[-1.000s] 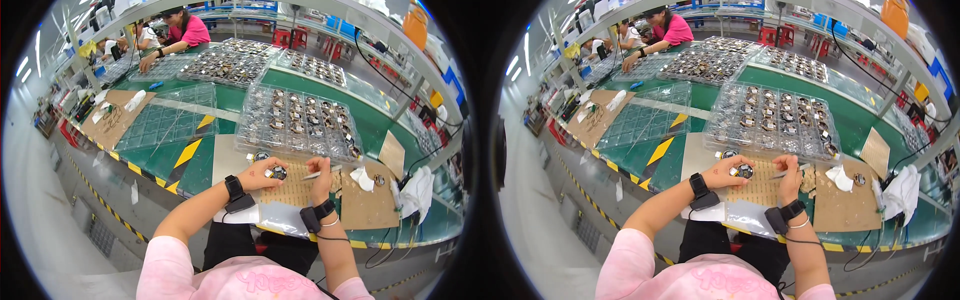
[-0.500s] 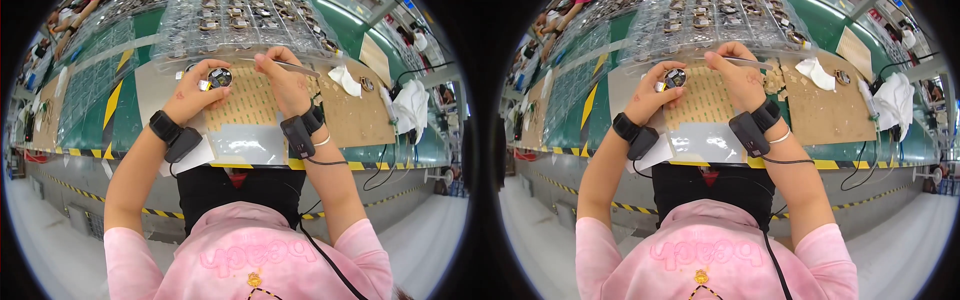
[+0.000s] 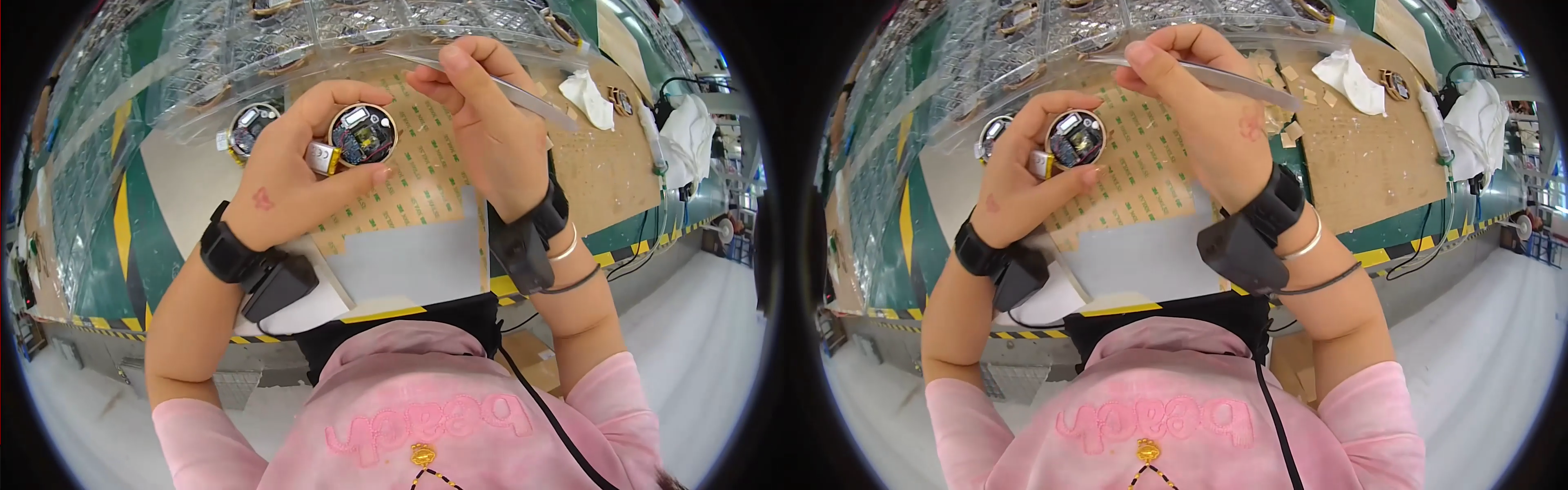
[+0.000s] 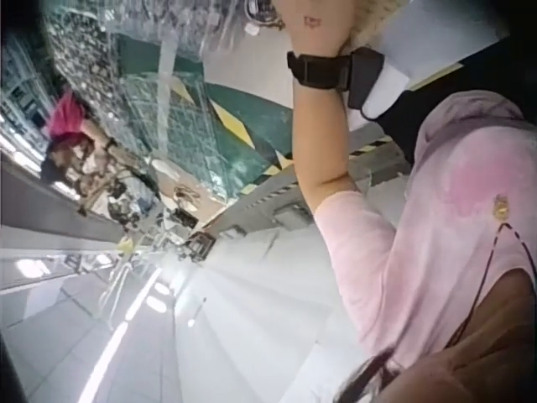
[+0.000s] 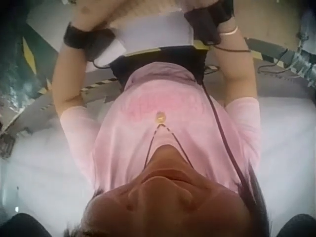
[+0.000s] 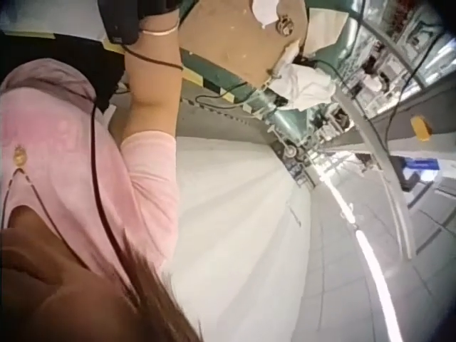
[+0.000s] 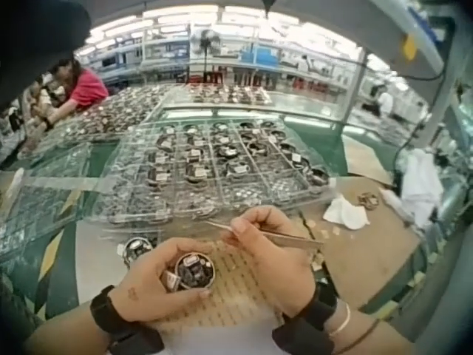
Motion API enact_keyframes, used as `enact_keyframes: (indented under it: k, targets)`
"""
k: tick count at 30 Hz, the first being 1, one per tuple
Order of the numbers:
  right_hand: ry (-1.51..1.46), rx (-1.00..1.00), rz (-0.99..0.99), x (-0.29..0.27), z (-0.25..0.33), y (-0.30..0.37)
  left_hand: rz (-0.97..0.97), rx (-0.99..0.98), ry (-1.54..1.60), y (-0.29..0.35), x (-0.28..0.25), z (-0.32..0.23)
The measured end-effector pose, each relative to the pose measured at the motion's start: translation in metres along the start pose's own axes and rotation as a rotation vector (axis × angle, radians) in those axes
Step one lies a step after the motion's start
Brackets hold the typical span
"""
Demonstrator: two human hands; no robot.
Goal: The person picks up a watch component, places a battery inside the casing, and uses tweezers to tuck the wires into the assembly. They then peel a small adhesive strip from a sheet, apply it over the battery, and press it down with the tweezers before setting the watch aside.
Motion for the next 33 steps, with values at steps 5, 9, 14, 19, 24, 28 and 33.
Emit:
enact_keyframes:
  k: [5,9,14,19,24,28,33]
  targets:
    - [-0.032,0.018,0.065,0.013,-0.005,0.001,-0.082,-0.002,0.024,-0.001,-0.02,0.009]
    - [0.159,-0.095,0.122,0.019,0.007,0.011,-0.143,0.15,-0.127,0.002,-0.024,-0.004]
    - [0.278,-0.073,0.089,0.013,0.004,0.016,-0.104,0.23,-0.081,0.001,-0.006,0.005]
    - [0.166,0.018,0.077,0.01,0.004,0.011,-0.03,0.156,-0.081,0.004,-0.005,-0.004]
    - [0.129,0.028,-0.025,0.014,0.001,0.007,-0.049,0.125,-0.151,-0.001,-0.011,-0.001]
    - [0.356,-0.074,-0.043,0.027,0.023,0.02,-0.052,0.244,-0.176,-0.002,-0.01,0.013]
    - [0.525,-0.167,0.001,0.014,0.03,0.04,-0.103,0.269,-0.149,0.008,-0.018,0.012]
Point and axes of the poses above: each hand's wrist, its own y-axis away from the middle knuckle, its own x-axis out of the palm, z = x × y, the point moved 1 cm from there along -y, towards the middle knuckle, and after that the axes turned 15 degrees about -z, right-handed, at the moved point
